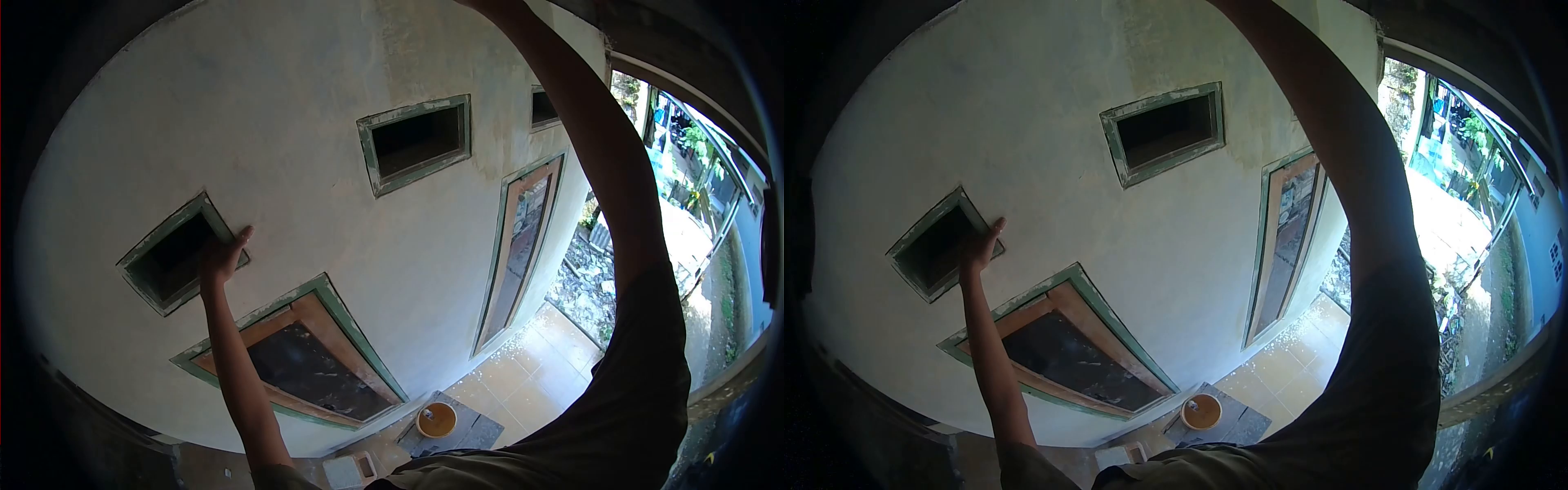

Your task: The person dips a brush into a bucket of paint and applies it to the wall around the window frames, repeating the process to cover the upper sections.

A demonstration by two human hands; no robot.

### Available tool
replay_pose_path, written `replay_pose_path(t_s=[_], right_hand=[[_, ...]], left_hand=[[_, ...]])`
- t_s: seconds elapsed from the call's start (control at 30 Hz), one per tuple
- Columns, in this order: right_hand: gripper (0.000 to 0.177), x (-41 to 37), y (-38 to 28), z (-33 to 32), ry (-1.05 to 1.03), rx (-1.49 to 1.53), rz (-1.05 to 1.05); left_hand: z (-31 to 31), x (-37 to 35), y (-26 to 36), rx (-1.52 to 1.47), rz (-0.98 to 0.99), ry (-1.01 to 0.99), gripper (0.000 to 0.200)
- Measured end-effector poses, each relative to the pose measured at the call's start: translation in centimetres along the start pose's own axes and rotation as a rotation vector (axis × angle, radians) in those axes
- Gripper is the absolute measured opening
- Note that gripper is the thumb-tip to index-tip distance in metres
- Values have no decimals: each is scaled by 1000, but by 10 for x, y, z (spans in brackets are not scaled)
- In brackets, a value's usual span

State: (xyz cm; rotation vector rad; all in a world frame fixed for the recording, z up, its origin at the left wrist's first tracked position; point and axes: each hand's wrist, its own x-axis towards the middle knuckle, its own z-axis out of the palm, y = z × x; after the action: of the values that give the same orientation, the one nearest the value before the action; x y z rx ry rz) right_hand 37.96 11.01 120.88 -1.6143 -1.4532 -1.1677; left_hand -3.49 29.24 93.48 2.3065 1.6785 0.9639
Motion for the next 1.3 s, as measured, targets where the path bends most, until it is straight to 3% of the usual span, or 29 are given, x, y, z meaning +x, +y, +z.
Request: replay_pose_path(t_s=[0.03,0.1,0.13,0.2,0.23,0.3,0.37,0.5,0.57,0.63,0.7,0.9,1.07,1.13,1.3], right_hand=[[17,-7,1,9,-55,-2,-10],[15,-35,14,49,127,74,-189],[20,-44,34,71,-7,-48,-205],[19,-83,20,69,-33,-24,-109],[19,-102,16,58,-179,-27,-170],[18,-130,11,48,-456,-63,-58],[14,-150,13,30,-562,70,-134],[20,-145,15,21,-772,29,-104],[19,-141,9,16,-695,95,-10],[20,-138,15,27,-669,129,-31],[20,-134,9,25,-640,72,-192],[17,-115,4,27,-618,78,-139],[15,-95,4,34,-510,72,-227],[14,-81,2,31,-410,25,-221],[15,-26,5,16,71,85,-279]], left_hand=[[1,2,-4,4,2,3,84],[9,10,-13,4,11,23,83],[7,7,-10,3,14,23,83],[2,1,-2,-29,8,2,83],[2,2,-2,-33,9,4,83],[4,4,-4,14,-10,5,83],[3,4,-5,-6,4,10,83],[10,8,-12,-83,78,41,83],[6,6,-8,-53,56,13,83],[3,5,-6,-20,29,-7,83],[2,5,-4,52,-29,-26,83],[4,5,-6,-17,21,2,86],[4,4,-4,-21,6,2,86],[5,5,-7,0,-7,10,87],[4,5,-5,10,5,2,90]])
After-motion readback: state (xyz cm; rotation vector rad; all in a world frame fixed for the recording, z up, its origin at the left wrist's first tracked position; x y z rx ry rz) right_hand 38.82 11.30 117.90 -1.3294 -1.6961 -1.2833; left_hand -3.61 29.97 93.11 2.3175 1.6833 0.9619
